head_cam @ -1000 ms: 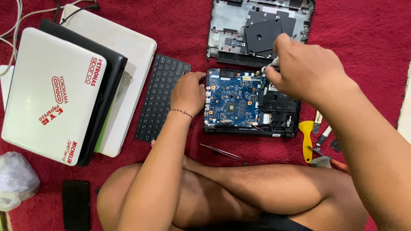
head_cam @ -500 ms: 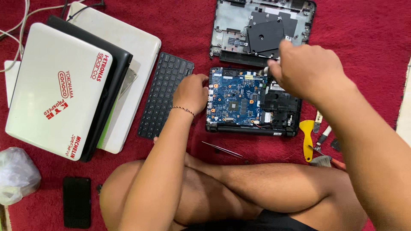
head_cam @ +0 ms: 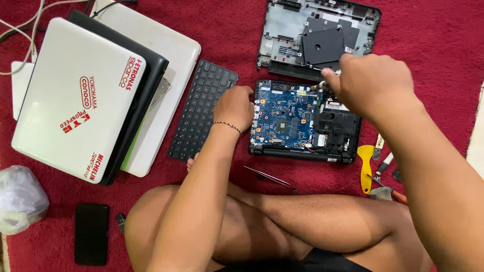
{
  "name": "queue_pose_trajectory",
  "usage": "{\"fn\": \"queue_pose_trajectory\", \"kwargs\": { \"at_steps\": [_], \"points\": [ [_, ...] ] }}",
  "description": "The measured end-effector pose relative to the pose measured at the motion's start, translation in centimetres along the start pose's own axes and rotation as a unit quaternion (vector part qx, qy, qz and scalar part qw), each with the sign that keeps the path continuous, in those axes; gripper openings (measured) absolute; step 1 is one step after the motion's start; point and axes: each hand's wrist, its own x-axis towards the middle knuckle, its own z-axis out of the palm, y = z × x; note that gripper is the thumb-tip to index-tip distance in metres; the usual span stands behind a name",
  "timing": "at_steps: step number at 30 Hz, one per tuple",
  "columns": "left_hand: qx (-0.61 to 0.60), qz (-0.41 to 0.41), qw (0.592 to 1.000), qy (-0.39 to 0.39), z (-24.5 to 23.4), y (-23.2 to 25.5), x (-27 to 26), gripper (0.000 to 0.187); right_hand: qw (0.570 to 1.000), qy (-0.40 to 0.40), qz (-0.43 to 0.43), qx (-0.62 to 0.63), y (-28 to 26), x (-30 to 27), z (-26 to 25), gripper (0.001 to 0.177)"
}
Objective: The person is repairing a disassembled laptop while sitting on the floor. They use tweezers to adjust small components on the motherboard and a screwdriver to tighten screws, then place a metal shield over the board.
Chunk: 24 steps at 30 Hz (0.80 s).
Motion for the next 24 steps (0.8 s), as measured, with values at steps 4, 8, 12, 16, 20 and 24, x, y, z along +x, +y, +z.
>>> {"fn": "queue_pose_trajectory", "kwargs": {
  "at_steps": [4,8,12,16,20,24],
  "points": [
    [0.010,-0.051,0.998,-0.032,-0.7,0.1,-0.1,0.020,0.999,-0.009,0.030,0.031,0.4,0.0,-0.5,0.061],
    [0.000,-0.072,0.996,-0.057,-1.4,0.4,-0.2,0.019,0.999,-0.002,0.035,-0.036,0.6,0.5,0.6,0.073],
    [-0.006,-0.066,0.996,-0.060,-1.4,-0.2,-0.1,0.022,0.999,-0.015,0.041,-0.014,0.8,0.2,0.0,0.079],
    [0.003,-0.073,0.996,-0.058,-1.5,-0.2,-0.1,0.027,0.999,-0.013,0.039,0.027,0.6,0.0,0.1,0.055],
    [0.005,-0.070,0.995,-0.064,-1.8,0.0,-0.3,0.030,0.998,-0.025,0.048,0.024,0.3,0.2,-0.1,0.069],
    [-0.007,-0.080,0.995,-0.066,-2.0,0.2,-0.3,0.032,0.998,-0.011,0.019,0.053,1.3,0.7,0.9,0.051]
  ]
}}
